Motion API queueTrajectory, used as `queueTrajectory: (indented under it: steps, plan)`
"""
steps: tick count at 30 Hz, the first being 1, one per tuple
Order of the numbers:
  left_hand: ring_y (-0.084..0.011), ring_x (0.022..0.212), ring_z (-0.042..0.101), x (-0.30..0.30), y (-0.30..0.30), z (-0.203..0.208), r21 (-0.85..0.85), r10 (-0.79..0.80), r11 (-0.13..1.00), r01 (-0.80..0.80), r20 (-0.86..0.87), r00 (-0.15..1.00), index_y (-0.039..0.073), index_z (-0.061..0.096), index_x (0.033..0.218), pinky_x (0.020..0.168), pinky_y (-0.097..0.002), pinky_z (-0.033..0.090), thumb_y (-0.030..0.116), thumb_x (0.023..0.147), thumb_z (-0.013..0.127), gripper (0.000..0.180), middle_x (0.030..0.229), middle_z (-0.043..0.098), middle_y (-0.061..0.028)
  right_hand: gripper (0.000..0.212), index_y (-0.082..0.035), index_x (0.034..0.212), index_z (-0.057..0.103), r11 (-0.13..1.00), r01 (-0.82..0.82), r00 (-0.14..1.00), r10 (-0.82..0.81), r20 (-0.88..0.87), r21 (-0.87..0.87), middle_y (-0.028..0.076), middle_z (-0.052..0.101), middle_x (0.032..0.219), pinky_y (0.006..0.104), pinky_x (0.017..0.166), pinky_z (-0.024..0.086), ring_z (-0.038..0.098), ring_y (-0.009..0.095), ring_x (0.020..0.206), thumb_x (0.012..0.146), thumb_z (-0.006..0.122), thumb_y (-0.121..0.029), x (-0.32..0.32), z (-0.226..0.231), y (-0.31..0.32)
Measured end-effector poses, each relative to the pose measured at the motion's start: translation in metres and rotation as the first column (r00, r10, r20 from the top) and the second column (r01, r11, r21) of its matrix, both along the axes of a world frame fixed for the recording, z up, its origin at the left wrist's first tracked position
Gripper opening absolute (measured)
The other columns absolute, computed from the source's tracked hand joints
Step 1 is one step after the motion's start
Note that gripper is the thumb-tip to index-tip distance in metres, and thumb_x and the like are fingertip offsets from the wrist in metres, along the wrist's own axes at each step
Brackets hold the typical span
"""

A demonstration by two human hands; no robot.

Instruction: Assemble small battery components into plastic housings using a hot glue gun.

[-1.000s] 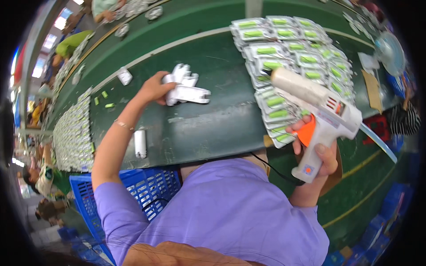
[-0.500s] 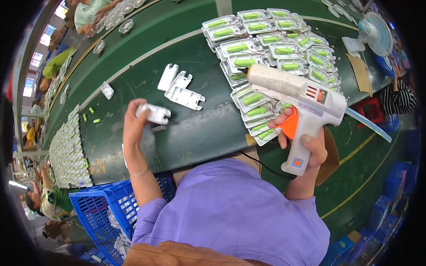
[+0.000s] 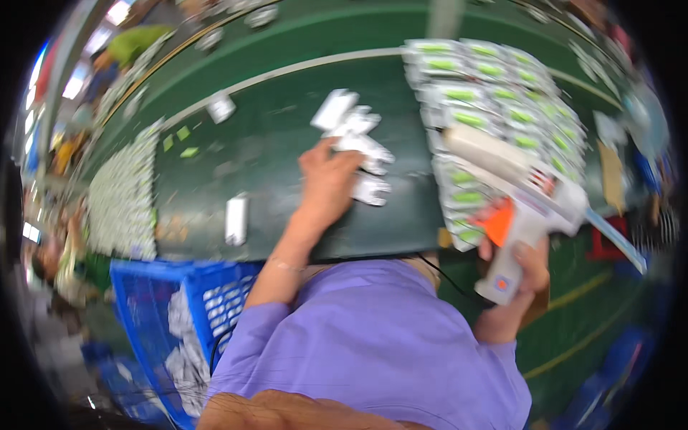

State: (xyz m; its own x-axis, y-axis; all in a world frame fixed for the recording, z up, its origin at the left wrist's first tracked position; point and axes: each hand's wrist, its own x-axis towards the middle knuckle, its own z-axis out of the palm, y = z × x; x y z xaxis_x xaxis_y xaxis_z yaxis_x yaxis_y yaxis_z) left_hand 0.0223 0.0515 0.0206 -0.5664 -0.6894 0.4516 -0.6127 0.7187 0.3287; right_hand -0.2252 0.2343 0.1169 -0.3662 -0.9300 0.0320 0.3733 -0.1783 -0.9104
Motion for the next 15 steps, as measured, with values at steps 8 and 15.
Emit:
queueTrajectory:
  steps: [8,15]
  plan:
    - [-0.0253,0.094,0.052,-0.017,0.036,-0.02,-0.055,-0.032,0.998,0.027,-0.091,0.995,0.009,0.063,0.076,0.087,-0.0452,0.036,0.012,0.07,0.064,0.007,0.08,0.058,-0.0066,0.077,0.011,0.137,0.029,0.977,-0.212,0.975,0.21,-0.072,-0.023,0.024,0.051,0.12,0.0267,0.064,0.05,0.054,0.036,0.11,0.079,0.058,-0.03,-0.017,-0.01,-0.012]
    - [-0.0367,0.128,0.037,-0.017,0.014,-0.018,-0.012,0.064,0.998,-0.068,-0.206,0.977,0.006,0.069,0.076,0.101,-0.0525,0.026,0.013,0.068,0.068,0.01,0.124,0.053,-0.0158,0.075,0.013,0.136,0.031,0.971,-0.237,0.966,0.238,-0.098,0.028,0.025,0.051,0.119,0.0258,0.059,0.048,0.054,0.034,0.11,0.08,0.057,-0.029,-0.006,-0.009,-0.027]
